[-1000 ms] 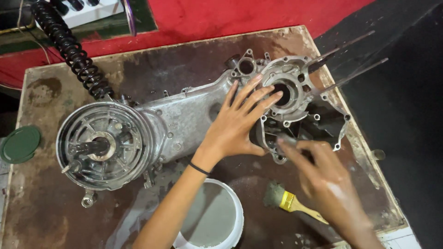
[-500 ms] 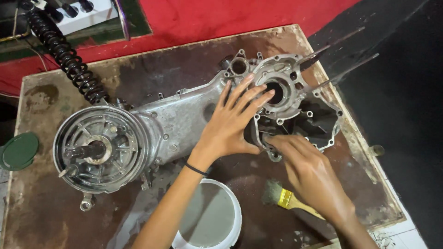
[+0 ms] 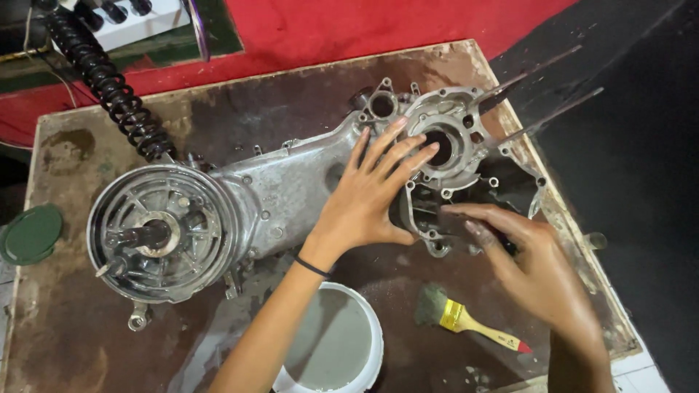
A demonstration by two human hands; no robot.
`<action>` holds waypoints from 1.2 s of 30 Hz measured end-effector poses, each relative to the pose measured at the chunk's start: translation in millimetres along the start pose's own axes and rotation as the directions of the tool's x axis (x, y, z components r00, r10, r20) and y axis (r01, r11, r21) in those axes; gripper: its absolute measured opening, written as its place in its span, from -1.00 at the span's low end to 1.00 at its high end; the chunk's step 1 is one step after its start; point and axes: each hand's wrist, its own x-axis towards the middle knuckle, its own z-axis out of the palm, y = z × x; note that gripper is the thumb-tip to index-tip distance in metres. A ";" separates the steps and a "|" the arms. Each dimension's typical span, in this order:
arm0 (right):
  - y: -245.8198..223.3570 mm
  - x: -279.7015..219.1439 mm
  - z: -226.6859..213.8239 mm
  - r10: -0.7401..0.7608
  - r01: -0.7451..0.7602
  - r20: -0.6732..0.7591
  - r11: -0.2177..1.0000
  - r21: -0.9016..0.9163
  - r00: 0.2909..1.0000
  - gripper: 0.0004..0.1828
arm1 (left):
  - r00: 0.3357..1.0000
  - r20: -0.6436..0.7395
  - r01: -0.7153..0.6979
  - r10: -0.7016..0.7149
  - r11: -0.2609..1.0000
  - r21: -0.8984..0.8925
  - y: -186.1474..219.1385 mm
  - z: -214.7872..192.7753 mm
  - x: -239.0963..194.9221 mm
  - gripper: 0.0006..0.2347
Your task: Cleaning and sanding a motorcycle engine casing at a workbench.
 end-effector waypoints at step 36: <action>-1.6 26.1 11.3 -0.052 0.223 0.378 0.877 -0.425 0.924 -0.50 | 0.999 -0.052 -0.002 0.003 1.000 0.020 -6.0 5.6 -8.7 0.12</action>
